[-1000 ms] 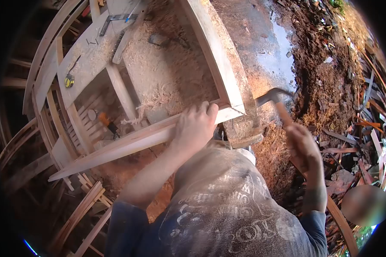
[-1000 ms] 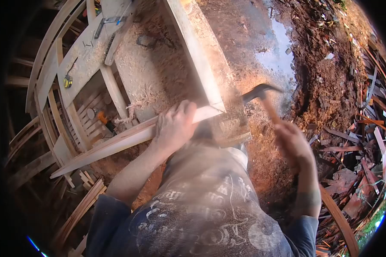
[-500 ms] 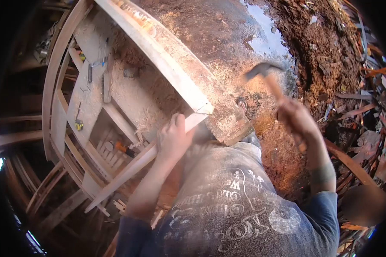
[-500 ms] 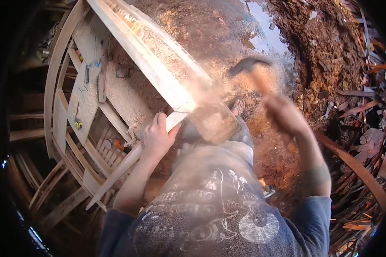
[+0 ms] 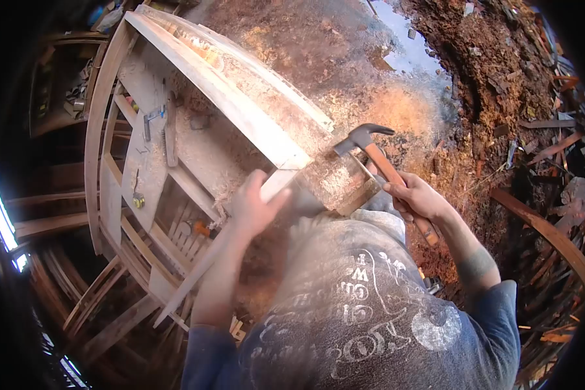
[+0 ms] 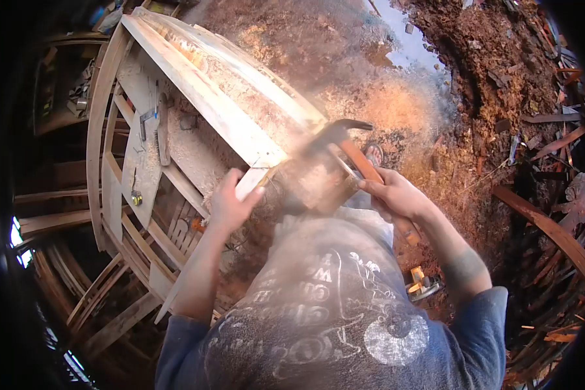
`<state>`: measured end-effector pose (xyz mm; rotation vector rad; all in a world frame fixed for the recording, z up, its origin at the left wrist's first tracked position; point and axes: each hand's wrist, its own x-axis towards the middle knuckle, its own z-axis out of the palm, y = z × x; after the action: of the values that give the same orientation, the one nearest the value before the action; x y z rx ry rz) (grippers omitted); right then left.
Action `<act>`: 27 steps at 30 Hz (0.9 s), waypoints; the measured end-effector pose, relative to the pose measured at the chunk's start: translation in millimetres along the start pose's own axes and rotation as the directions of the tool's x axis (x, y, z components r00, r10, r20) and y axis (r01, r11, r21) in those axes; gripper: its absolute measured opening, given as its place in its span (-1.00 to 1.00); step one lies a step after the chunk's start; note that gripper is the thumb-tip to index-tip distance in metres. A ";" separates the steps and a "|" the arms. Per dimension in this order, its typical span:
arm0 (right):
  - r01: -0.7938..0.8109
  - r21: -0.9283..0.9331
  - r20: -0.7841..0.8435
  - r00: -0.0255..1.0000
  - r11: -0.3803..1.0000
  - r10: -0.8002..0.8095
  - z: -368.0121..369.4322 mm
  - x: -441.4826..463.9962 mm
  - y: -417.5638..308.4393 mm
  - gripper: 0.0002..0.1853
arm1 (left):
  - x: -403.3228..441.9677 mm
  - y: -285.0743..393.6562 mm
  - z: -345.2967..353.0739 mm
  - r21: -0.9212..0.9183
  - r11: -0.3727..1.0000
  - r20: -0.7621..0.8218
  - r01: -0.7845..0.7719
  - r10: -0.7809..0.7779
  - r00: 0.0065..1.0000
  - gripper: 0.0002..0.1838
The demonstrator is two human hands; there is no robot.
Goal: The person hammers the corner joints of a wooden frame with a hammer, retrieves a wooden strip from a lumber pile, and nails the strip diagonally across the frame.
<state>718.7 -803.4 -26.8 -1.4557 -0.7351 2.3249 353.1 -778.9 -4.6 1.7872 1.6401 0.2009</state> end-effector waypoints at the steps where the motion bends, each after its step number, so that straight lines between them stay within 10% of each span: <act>1: 0.000 -0.002 -0.030 1.000 1.000 -0.001 3.9 -4.9 5.1 -0.70 | 6.7 -7.1 -8.7 -0.251 0.967 0.052 0.034 -0.021 0.998 -0.63; 2: 0.000 -0.009 -0.058 0.998 1.000 -0.001 9.9 -9.9 11.8 -0.69 | 16.7 -12.2 -21.0 -0.459 0.872 0.148 0.170 -0.114 0.982 -0.64; 5: -0.007 -0.015 -0.124 0.992 1.000 0.005 36.8 -26.0 28.4 -0.66 | 49.6 -30.7 -21.6 -0.196 0.961 0.101 0.197 -0.180 0.978 -0.57; 12: 0.129 0.248 -0.325 0.945 0.960 -0.043 134.3 -23.1 95.9 -0.75 | 67.2 -44.6 -15.9 -0.289 0.957 0.240 0.030 0.042 0.970 -0.39; 15: 0.268 0.564 -0.393 0.919 0.781 -0.032 191.8 -9.4 98.5 -0.77 | 64.1 -45.1 -15.5 -0.364 0.930 0.187 -0.056 0.132 0.974 -0.41; 27: 0.483 0.796 -0.504 0.863 0.364 -0.044 287.9 41.3 92.1 -0.72 | 80.0 -65.4 2.5 -0.251 0.944 0.122 -0.214 0.250 0.961 -0.24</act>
<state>443.7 -933.9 -7.4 -1.0460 0.4181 1.5384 316.1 -708.4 -70.6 1.7626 1.2411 0.3427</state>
